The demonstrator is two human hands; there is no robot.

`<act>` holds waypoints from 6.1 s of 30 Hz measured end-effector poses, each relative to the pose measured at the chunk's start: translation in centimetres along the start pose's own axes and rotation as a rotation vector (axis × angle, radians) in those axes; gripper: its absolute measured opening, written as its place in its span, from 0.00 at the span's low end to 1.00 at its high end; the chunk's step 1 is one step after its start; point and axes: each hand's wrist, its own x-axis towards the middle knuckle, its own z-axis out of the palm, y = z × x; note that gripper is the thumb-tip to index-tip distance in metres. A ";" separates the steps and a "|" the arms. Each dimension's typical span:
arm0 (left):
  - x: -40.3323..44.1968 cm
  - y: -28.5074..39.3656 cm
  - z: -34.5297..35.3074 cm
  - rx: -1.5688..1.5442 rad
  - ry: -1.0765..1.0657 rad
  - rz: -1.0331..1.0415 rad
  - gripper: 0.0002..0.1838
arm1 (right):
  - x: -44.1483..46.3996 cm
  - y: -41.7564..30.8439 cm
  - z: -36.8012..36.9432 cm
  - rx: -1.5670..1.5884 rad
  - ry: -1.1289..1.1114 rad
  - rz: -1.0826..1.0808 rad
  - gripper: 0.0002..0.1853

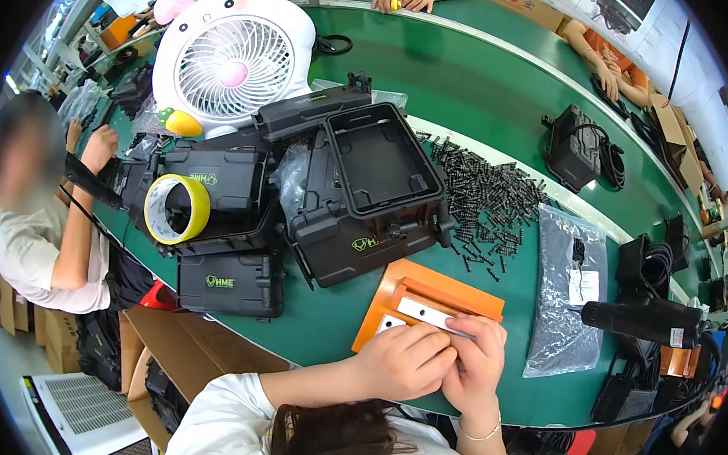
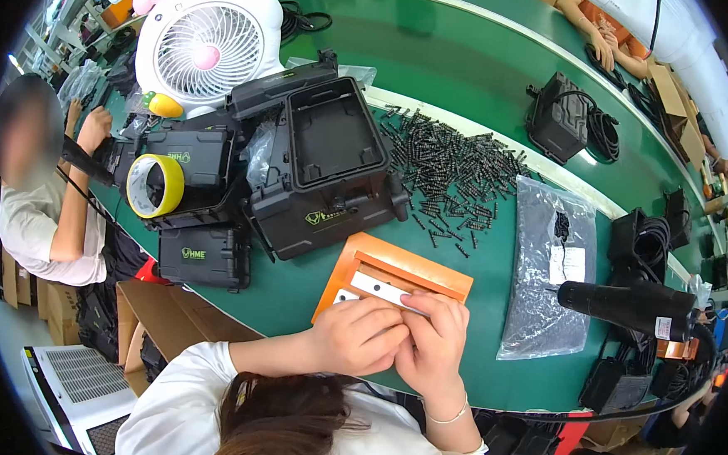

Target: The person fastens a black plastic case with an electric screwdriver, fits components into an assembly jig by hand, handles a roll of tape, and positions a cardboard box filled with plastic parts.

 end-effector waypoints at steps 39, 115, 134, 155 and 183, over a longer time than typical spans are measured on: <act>-0.1 -0.1 -0.1 0.036 -0.022 0.039 0.16 | 0.0 0.1 0.0 -0.002 0.014 -0.015 0.12; -3.1 -12.6 -19.0 0.877 0.206 -0.643 0.07 | 0.1 -0.3 0.0 0.016 0.040 -0.021 0.05; -10.0 -7.3 -28.4 0.359 0.939 -0.557 0.10 | 2.0 -12.9 -11.0 0.908 -0.105 -0.284 0.06; -6.0 -8.5 -20.9 0.069 0.632 -0.592 0.06 | -0.1 -9.8 -7.4 0.676 0.164 -0.455 0.02; -4.3 -5.6 -19.7 0.024 0.736 -0.592 0.06 | -4.1 -5.1 -0.2 0.484 -0.157 0.054 0.07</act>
